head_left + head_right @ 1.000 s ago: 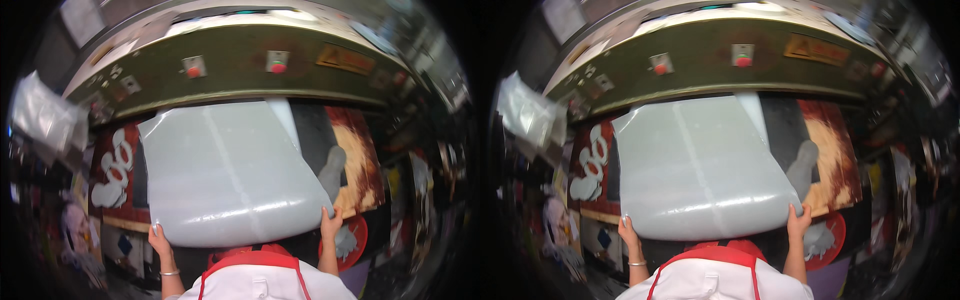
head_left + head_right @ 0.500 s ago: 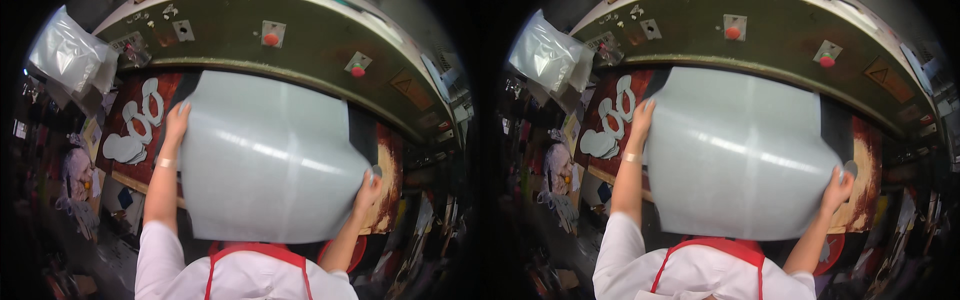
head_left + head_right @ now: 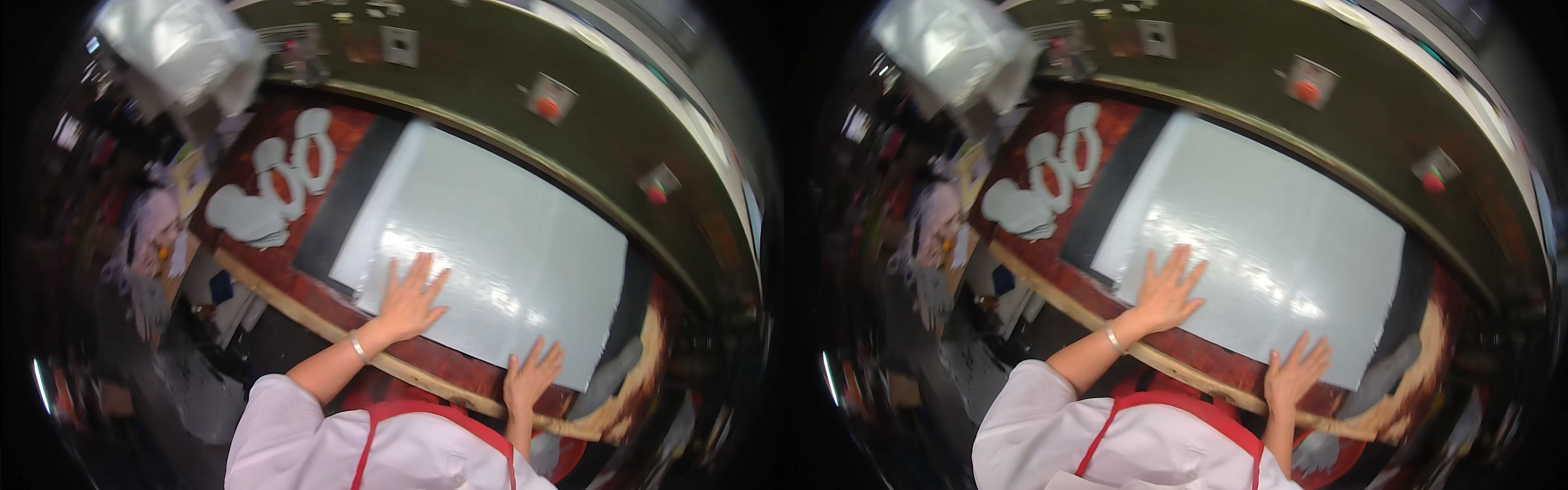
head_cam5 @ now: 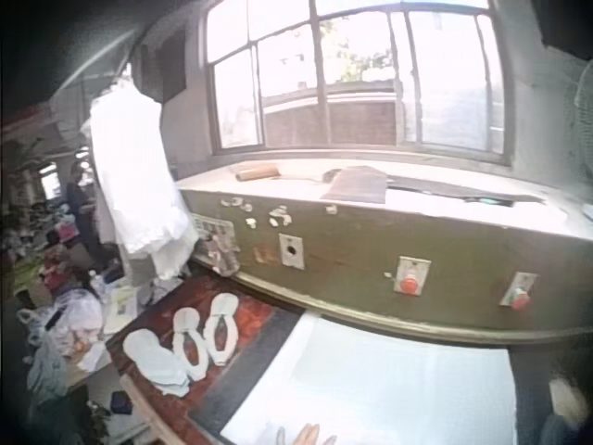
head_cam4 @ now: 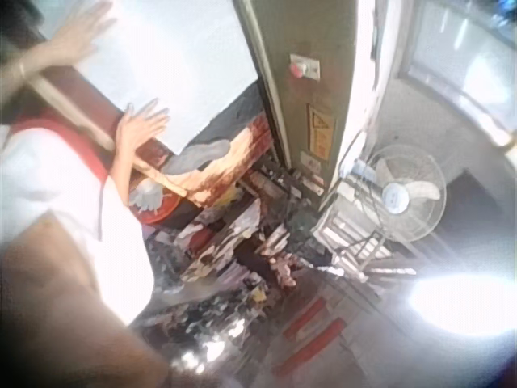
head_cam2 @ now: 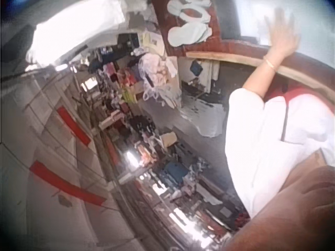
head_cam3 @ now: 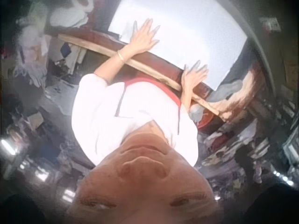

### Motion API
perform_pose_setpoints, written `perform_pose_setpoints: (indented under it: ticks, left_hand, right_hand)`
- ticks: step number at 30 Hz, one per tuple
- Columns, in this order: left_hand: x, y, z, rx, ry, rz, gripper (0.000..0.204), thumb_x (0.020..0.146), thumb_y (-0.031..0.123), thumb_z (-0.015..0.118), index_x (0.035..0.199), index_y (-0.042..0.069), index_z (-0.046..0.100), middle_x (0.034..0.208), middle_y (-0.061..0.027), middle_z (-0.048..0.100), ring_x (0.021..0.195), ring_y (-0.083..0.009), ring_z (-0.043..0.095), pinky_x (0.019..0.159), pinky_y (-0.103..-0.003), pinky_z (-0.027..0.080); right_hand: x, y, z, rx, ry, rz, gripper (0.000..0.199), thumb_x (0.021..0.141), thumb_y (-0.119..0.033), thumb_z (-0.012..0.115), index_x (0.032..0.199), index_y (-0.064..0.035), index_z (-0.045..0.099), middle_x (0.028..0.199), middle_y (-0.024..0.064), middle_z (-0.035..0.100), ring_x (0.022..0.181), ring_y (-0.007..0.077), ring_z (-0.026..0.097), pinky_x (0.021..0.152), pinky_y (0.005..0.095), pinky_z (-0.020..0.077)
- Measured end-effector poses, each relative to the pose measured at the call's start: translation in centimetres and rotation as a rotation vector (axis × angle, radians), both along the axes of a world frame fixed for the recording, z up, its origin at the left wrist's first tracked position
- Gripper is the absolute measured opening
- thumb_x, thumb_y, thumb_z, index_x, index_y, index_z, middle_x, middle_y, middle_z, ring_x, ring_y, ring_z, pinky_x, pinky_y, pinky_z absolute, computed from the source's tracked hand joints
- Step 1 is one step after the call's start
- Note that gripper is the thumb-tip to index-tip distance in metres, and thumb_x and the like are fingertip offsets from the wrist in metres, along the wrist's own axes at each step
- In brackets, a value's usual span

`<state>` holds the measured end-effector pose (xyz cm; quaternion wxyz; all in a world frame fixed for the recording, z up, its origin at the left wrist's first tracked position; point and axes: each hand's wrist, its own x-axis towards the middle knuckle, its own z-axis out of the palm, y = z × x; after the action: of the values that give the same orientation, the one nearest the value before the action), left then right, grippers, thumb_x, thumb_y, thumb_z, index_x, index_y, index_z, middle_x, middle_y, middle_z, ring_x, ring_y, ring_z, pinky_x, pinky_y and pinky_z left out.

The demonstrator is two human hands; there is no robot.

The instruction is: The person places a gray sheet onto a die-cutting machine, aligns it, and presses a button to cut out shoe insole shapes. They remove the cut pieces, stack them, and repeat the process with additional sheets. The cut insoles are collected and stacked on the work surface.

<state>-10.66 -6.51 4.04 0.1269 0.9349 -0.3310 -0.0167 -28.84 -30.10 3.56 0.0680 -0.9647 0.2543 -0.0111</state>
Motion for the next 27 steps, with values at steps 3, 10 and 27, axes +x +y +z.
perform_pose_setpoints:
  ticks: [3, 10, 27]
  left_hand:
    - [2.6, -0.9, -1.0, -0.116, -0.025, 0.006, 0.068, 0.086, 0.046, 0.056, 0.144, 0.015, 0.036, 0.15, -0.0224, 0.026, 0.141, -0.0348, 0.022, 0.107, -0.067, 0.013]
    - [3.4, -1.4, -0.6, -0.206, -0.007, 0.071, 0.057, 0.089, 0.041, 0.055, 0.139, 0.017, 0.043, 0.15, -0.0165, 0.028, 0.142, -0.0297, 0.022, 0.113, -0.058, 0.011]
    - [6.3, -0.8, -3.6, -0.119, -0.034, 0.117, 0.051, 0.084, 0.022, 0.061, 0.131, 0.007, 0.053, 0.145, -0.0216, 0.036, 0.135, -0.0374, 0.031, 0.111, -0.053, 0.017]
  right_hand:
    - [2.3, -1.0, -0.9, -0.103, 0.03, 0.02, 0.074, 0.088, -0.037, 0.057, 0.146, -0.0035, 0.026, 0.149, 0.0311, 0.017, 0.137, 0.0498, 0.017, 0.111, 0.0584, 0.0141]
    - [1.2, -3.9, 1.3, -0.36, -0.194, 0.357, 0.058, 0.087, -0.031, 0.064, 0.128, 0.0051, 0.047, 0.125, 0.0266, 0.052, 0.113, 0.0385, 0.051, 0.091, 0.0472, 0.0447]
    - [-11.1, -14.7, -3.4, 0.173, -0.385, -0.533, 0.095, 0.072, -0.055, 0.071, 0.141, -0.001, 0.033, 0.143, 0.0342, 0.026, 0.135, 0.0507, 0.02, 0.11, 0.0552, 0.0225]
